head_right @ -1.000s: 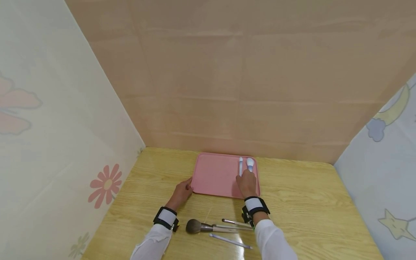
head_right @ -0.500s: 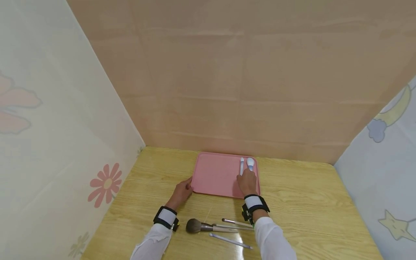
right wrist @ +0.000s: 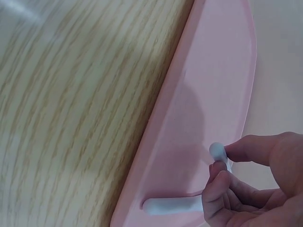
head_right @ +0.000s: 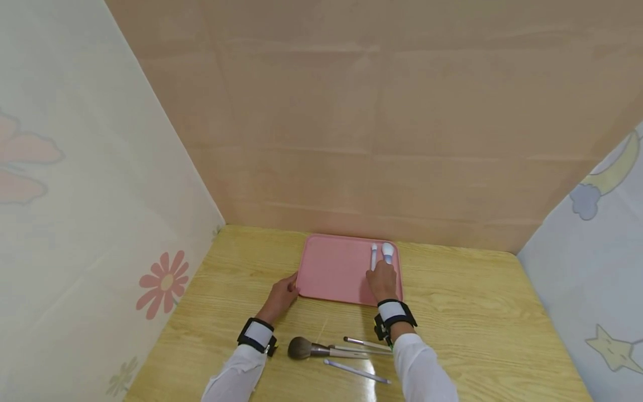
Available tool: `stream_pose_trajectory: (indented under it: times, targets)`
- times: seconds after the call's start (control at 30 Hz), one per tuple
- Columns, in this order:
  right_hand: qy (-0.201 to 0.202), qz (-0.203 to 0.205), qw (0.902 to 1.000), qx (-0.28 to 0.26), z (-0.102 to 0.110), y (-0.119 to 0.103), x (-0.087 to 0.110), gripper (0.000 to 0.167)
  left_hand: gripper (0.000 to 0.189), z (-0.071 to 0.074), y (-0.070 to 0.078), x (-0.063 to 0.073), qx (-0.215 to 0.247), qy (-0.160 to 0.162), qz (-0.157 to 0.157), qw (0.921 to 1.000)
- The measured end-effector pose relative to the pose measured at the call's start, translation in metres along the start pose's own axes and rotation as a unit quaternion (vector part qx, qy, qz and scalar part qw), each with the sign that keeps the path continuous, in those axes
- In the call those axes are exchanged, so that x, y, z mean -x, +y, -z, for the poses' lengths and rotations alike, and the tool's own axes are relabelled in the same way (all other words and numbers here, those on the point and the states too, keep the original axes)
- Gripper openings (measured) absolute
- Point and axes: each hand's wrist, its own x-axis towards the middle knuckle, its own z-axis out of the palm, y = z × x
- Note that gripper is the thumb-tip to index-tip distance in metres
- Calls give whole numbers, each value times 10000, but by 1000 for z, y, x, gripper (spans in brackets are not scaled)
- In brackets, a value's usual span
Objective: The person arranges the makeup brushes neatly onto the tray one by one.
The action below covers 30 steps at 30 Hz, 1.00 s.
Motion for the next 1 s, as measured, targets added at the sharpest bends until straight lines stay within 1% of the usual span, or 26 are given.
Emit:
stream_pose_trajectory:
  times: [0.1, 0.23, 0.33, 0.43, 0.73, 1.0]
  targets:
    - [60, -2, 10000, -20, -2, 1, 0, 23, 51, 0, 1, 1, -25, 33, -85, 10000]
    - [-57, -11, 9999, 118, -4, 3, 0, 24, 51, 0, 2, 2, -62, 58, -142, 9999]
    - [-167, 15, 9996, 237, -5, 4, 0, 25, 51, 0, 2, 3, -41, 39, -99, 9999]
    - [-193, 6, 9994, 286, -6, 5, 0, 25, 51, 1, 3, 4, -22, 3, -63, 10000]
    - [-206, -7, 9997, 150, -7, 4, 2, 23, 50, 2, 5, 6, -19, 52, -145, 9999]
    - [-303, -104, 9994, 127, -7, 5, 4, 20, 50, 1, 1, 4, 8, 16, -98, 10000]
